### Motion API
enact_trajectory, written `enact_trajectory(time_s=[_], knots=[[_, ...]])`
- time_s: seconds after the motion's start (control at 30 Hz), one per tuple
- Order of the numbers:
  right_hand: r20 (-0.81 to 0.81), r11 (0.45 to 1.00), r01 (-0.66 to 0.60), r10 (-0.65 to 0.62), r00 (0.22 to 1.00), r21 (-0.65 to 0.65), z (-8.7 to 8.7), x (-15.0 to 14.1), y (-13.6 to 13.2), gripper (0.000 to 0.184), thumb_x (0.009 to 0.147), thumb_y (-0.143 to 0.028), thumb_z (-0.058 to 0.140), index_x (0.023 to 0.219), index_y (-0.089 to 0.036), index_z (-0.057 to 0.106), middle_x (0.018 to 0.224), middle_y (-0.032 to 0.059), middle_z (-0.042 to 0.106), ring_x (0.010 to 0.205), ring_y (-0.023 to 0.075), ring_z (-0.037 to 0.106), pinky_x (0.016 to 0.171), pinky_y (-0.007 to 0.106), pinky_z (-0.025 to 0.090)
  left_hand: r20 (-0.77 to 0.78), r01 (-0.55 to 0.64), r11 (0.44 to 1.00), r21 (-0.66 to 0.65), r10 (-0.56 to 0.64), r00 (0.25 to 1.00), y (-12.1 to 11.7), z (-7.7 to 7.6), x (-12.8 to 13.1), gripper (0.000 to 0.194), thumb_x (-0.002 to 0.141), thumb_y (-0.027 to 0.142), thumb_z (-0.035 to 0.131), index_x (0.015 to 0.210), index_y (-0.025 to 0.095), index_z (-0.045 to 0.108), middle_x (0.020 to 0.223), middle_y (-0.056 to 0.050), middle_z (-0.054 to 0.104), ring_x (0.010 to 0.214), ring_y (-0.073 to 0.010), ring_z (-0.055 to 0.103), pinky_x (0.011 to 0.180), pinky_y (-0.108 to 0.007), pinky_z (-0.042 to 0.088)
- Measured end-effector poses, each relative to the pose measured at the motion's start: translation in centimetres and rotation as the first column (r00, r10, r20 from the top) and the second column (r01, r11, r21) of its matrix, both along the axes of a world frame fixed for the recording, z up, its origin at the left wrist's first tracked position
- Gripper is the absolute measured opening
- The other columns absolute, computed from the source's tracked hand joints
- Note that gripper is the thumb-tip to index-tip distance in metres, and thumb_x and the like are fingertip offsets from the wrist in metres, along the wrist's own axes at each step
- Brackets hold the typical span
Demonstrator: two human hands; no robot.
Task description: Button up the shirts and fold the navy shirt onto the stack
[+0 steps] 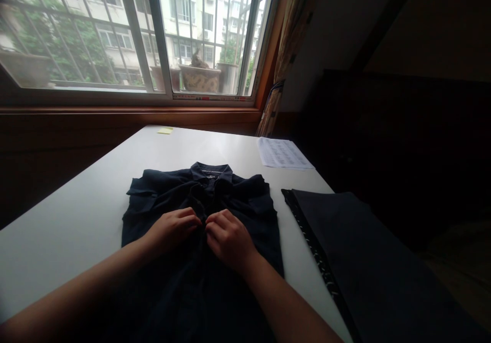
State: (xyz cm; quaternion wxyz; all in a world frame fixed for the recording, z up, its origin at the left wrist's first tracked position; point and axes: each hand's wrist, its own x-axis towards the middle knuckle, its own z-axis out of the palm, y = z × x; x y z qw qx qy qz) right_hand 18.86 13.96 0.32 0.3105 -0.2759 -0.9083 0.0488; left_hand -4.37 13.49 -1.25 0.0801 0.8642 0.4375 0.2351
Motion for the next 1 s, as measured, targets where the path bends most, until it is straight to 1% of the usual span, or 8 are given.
enact_trajectory(time_s=[0.07,0.13,0.3,0.5,0.63,0.77,0.87,1.0], knots=[[0.008,0.999,-0.033,0.033,0.999,0.014,0.2,0.1,-0.1,0.013,0.089,-0.011,0.060,0.097,-0.021,0.063,0.119,0.0065,0.067,0.108,0.0237,0.056,0.095,0.041,0.050,0.011,-0.006,1.000,0.004,0.006,1.000,0.0,0.0,0.0,0.010,0.093,0.019,0.058,0.094,0.022,0.067,0.094,0.000,0.065,0.075,-0.0113,0.062,0.065,-0.021,0.045],[0.028,0.997,-0.069,0.068,0.997,0.023,0.2,0.1,-0.1,0.015,0.088,-0.010,0.059,0.098,-0.021,0.062,0.121,0.0060,0.067,0.108,0.0238,0.057,0.097,0.042,0.049,0.026,-0.008,1.000,0.000,0.008,1.000,0.1,-0.1,0.0,0.011,0.093,0.017,0.057,0.091,0.021,0.066,0.092,0.000,0.064,0.073,-0.0106,0.061,0.065,-0.020,0.044],[0.090,0.998,-0.047,0.050,0.995,-0.034,0.1,0.4,0.0,0.014,0.085,-0.011,0.059,0.097,-0.020,0.062,0.100,0.0063,0.070,0.097,0.0236,0.057,0.089,0.042,0.050,0.026,-0.003,1.000,0.008,0.002,1.000,0.2,-0.3,0.0,0.010,0.092,0.018,0.057,0.087,0.021,0.065,0.089,0.001,0.063,0.071,-0.0101,0.060,0.064,-0.020,0.043],[0.107,0.996,-0.001,0.010,0.994,-0.087,0.3,0.4,-0.1,0.008,0.089,-0.015,0.058,0.094,-0.019,0.063,0.092,0.0065,0.069,0.094,0.0238,0.056,0.087,0.042,0.048,0.000,-0.006,0.999,0.046,0.006,1.000,0.3,-0.4,0.0,0.011,0.095,0.019,0.056,0.086,0.020,0.063,0.087,0.001,0.063,0.069,-0.0099,0.060,0.062,-0.020,0.042],[-0.004,0.987,0.020,-0.021,1.000,-0.162,-0.3,0.3,0.3,0.017,0.099,-0.020,0.050,0.108,-0.020,0.064,0.094,0.0060,0.070,0.089,0.0214,0.058,0.084,0.038,0.050,-0.024,0.053,0.993,0.108,-0.051,0.998,0.1,0.0,0.0,0.009,0.097,0.020,0.054,0.093,0.020,0.062,0.091,-0.001,0.066,0.075,-0.0120,0.063,0.066,-0.022,0.046],[-0.001,0.978,0.063,-0.064,0.998,-0.198,-1.1,0.1,0.7,0.026,0.099,-0.021,0.052,0.123,-0.023,0.062,0.097,0.0054,0.069,0.089,0.0204,0.060,0.083,0.035,0.051,-0.100,0.128,0.976,0.176,-0.112,0.989,-0.3,0.5,0.2,0.009,0.098,0.021,0.053,0.097,0.020,0.062,0.093,-0.003,0.067,0.079,-0.0150,0.064,0.069,-0.025,0.047],[0.020,0.976,0.074,-0.072,0.997,-0.202,-1.4,-0.2,0.8,0.020,0.098,-0.022,0.057,0.114,-0.024,0.067,0.094,0.0040,0.067,0.089,0.0190,0.061,0.082,0.032,0.051,-0.142,0.155,0.970,0.188,-0.129,0.981,-0.4,0.5,0.4,0.010,0.099,0.022,0.052,0.099,0.020,0.062,0.093,-0.003,0.067,0.078,-0.0157,0.064,0.067,-0.026,0.047],[0.015,0.976,0.104,-0.103,0.995,-0.191,-1.5,-0.2,0.8,0.009,0.094,-0.020,0.063,0.099,-0.023,0.070,0.090,0.0027,0.065,0.085,0.0183,0.062,0.081,0.031,0.051,-0.120,0.118,0.982,0.145,-0.101,0.988,-0.3,0.4,0.6,0.012,0.099,0.022,0.050,0.098,0.019,0.061,0.091,-0.002,0.066,0.076,-0.0150,0.063,0.066,-0.026,0.048]])
